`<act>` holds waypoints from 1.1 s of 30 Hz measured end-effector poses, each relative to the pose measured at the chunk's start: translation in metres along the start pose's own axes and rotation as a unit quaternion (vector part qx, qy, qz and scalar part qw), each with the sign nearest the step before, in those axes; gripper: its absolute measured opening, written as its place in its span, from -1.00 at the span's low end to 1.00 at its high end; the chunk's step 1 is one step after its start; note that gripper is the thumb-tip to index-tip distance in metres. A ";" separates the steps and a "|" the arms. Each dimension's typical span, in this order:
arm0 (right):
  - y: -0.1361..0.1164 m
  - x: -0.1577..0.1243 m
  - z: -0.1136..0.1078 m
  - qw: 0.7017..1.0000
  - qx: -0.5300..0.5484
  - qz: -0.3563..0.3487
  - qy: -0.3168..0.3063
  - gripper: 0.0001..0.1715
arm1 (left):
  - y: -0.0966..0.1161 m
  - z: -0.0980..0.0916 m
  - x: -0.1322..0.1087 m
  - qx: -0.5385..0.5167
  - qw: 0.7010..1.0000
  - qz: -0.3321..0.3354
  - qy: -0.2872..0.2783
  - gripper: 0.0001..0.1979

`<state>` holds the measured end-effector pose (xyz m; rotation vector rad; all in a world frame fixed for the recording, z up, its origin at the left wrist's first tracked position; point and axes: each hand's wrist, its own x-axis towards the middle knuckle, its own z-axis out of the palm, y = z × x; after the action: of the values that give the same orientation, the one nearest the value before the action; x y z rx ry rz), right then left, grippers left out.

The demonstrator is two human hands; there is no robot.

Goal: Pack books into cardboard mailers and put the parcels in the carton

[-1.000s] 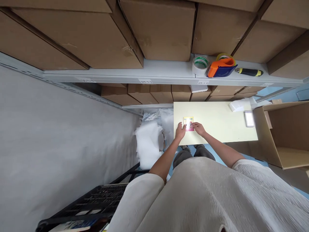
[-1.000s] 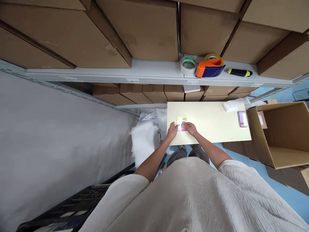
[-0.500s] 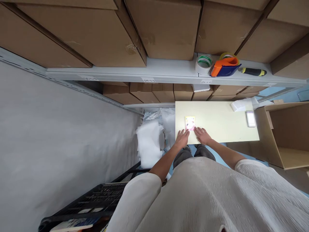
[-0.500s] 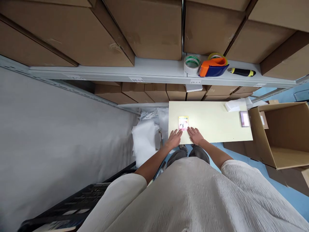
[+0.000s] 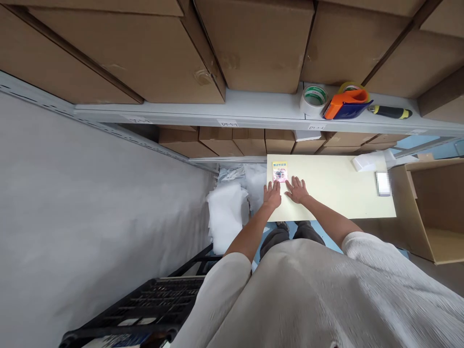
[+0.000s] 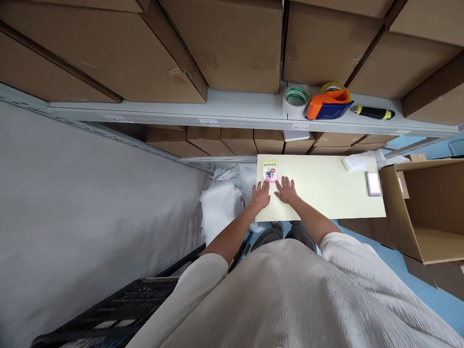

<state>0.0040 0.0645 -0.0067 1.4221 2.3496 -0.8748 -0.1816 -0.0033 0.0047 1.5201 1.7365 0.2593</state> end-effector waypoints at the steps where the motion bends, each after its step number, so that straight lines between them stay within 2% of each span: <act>1: -0.003 0.009 -0.005 1.000 -0.004 0.006 -0.006 -0.08 | 0.000 -0.004 0.007 0.002 1.000 -0.007 -0.002 -0.12; 4: -0.015 0.027 -0.020 0.997 -0.050 0.024 -0.050 -0.02 | 0.001 -0.016 0.022 0.030 0.999 -0.030 -0.021 -0.09; 8: -0.031 0.035 -0.040 0.982 -0.119 0.063 -0.133 0.02 | 0.006 -0.027 0.035 0.127 0.988 -0.055 -0.067 -0.06; 12: -0.039 0.033 -0.057 0.980 -0.104 0.071 -0.152 0.10 | 0.007 -0.032 0.039 0.171 0.981 -0.049 -0.077 -0.03; 19: -0.024 0.025 -0.077 0.987 -0.005 0.059 -0.150 0.17 | 0.005 -0.033 0.040 0.158 0.983 -0.043 -0.077 -0.05; 24: -0.003 0.002 -0.075 0.982 0.068 0.084 -0.157 0.16 | 0.005 -0.036 0.036 0.162 0.984 -0.032 -0.073 -0.07; 26: 0.010 -0.012 -0.074 0.981 0.089 0.098 -0.140 0.12 | 0.006 -0.037 0.033 0.165 0.984 -0.028 -0.068 -0.08; 28: 0.025 -0.027 -0.076 0.987 0.099 0.091 -0.092 0.06 | 0.009 -0.039 0.029 0.162 0.984 -0.027 -0.063 -0.09; 31: 0.052 -0.049 -0.090 0.993 0.101 0.061 0.022 -0.06 | 0.022 -0.041 0.025 0.165 0.985 -0.005 -0.057 -0.12; 33: 0.069 -0.063 -0.107 0.988 0.104 0.043 0.107 -0.17 | 0.039 -0.043 0.024 0.171 0.984 0.019 -0.050 -0.15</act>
<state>0.1040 0.1089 0.0841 1.7691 2.3823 -1.0139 -0.1802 0.0430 0.0474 1.7787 1.7357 -0.1024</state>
